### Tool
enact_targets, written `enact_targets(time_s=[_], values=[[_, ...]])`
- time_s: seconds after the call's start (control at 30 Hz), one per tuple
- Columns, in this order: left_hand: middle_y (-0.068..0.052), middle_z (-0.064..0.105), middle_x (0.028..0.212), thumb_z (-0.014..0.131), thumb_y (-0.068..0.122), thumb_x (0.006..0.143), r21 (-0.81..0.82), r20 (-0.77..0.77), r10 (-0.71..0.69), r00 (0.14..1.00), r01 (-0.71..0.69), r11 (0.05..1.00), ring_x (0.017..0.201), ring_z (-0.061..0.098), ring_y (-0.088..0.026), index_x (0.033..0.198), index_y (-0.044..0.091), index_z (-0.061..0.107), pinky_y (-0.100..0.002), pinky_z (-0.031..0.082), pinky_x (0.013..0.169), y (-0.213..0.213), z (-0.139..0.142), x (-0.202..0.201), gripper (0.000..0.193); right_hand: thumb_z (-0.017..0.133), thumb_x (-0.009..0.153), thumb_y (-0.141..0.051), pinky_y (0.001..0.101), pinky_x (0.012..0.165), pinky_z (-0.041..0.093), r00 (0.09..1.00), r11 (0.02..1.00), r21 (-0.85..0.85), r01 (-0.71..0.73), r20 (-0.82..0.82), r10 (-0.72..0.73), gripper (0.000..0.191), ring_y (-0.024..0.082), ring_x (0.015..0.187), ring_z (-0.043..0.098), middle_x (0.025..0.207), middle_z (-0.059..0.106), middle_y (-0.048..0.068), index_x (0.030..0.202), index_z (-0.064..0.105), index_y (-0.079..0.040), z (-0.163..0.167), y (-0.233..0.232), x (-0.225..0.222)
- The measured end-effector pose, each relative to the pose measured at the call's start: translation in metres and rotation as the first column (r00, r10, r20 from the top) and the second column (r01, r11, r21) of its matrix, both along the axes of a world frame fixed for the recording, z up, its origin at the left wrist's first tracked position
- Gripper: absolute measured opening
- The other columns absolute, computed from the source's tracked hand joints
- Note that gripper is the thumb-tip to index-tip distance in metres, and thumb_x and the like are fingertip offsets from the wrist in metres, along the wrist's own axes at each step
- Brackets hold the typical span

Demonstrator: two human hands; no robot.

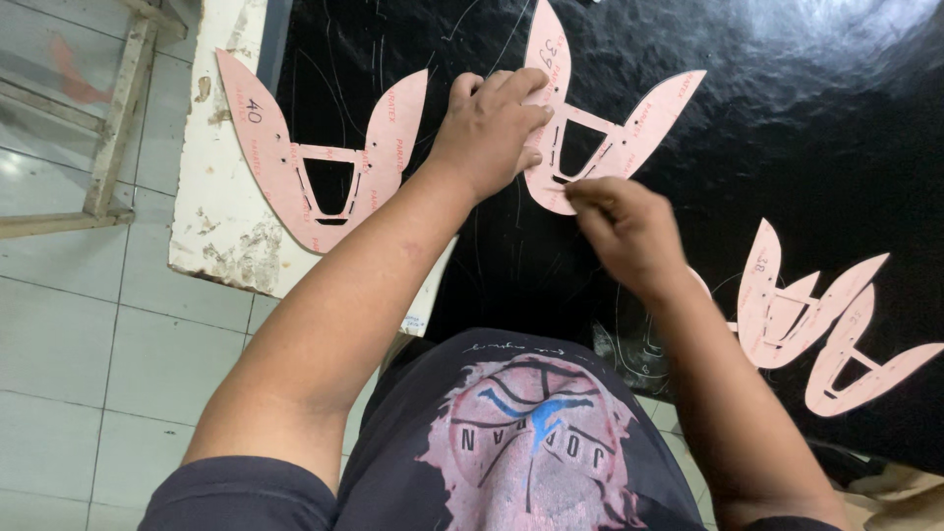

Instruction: The person places pink paper shoe pattern templates on a black sheet and traces around each template edge with a pencil, holding the template steady with the other hand. They reposition templates across the sheet, briefly consult a notebook, and continue tracing more templates.

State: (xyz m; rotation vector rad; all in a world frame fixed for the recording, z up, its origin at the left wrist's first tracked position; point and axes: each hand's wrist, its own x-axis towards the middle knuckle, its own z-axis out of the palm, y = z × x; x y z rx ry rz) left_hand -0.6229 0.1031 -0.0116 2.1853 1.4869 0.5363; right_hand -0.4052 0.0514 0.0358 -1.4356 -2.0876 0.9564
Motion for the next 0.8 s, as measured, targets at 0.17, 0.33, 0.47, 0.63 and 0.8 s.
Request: enact_targets(time_s=[0.17, 0.33, 0.47, 0.63, 0.8], values=[[0.0, 0.053, 0.141, 0.087, 0.028, 0.074, 0.012, -0.041, 0.011, 0.999, -0.011, 1.0, 0.132, 0.047, -0.019, 0.117, 0.014, 0.076, -0.051, 0.028, 0.113, 0.001, -0.003, 0.002, 0.047, 0.071, 0.094, -0.004, 0.0337, 0.079, 0.058, 0.991, 0.987, 0.105, -0.125, 0.061, 0.119, 0.017, 0.026, 0.09, 0.074, 0.101, 0.074, 0.011, 0.111, 0.073, -0.004, -0.005, -0.004, -0.018], [0.0, 0.052, 0.143, 0.088, 0.032, 0.073, 0.018, -0.058, 0.003, 0.998, -0.002, 1.0, 0.131, 0.047, -0.019, 0.118, 0.015, 0.075, -0.052, 0.029, 0.113, 0.0, -0.004, 0.001, 0.05, 0.072, 0.094, -0.006, 0.0368, 0.076, 0.057, 0.979, 0.954, 0.249, -0.169, 0.153, 0.133, 0.013, 0.028, 0.088, 0.072, 0.099, 0.074, 0.009, 0.107, 0.074, -0.005, -0.004, -0.003, -0.029], [-0.002, 0.05, 0.143, 0.09, 0.036, 0.069, 0.046, -0.084, -0.003, 0.996, 0.007, 0.999, 0.131, 0.047, -0.021, 0.119, 0.015, 0.074, -0.053, 0.03, 0.111, 0.0, -0.005, 0.002, 0.056, 0.073, 0.093, -0.009, 0.0386, 0.075, 0.057, 0.952, 0.944, 0.235, -0.23, 0.254, 0.169, 0.01, 0.029, 0.085, 0.072, 0.096, 0.074, 0.009, 0.103, 0.075, -0.006, 0.001, -0.007, -0.02], [-0.002, 0.049, 0.144, 0.09, 0.035, 0.069, 0.028, -0.092, -0.001, 0.996, 0.003, 1.0, 0.131, 0.047, -0.022, 0.116, 0.015, 0.074, -0.055, 0.031, 0.112, 0.0, -0.005, 0.005, 0.054, 0.071, 0.093, -0.008, 0.0378, 0.074, 0.057, 0.943, 0.966, 0.161, -0.201, 0.3, 0.146, 0.01, 0.029, 0.085, 0.072, 0.096, 0.074, 0.009, 0.102, 0.075, -0.006, 0.013, -0.015, 0.008], [-0.004, 0.049, 0.144, 0.091, 0.033, 0.069, 0.04, -0.091, -0.008, 0.996, 0.011, 0.999, 0.132, 0.046, -0.024, 0.113, 0.014, 0.074, -0.056, 0.032, 0.11, 0.0, -0.005, 0.005, 0.051, 0.07, 0.093, -0.006, 0.0362, 0.076, 0.058, 0.963, 0.974, 0.164, -0.159, 0.244, 0.116, 0.012, 0.028, 0.089, 0.072, 0.1, 0.074, 0.01, 0.105, 0.073, -0.004, 0.01, -0.017, 0.018]])
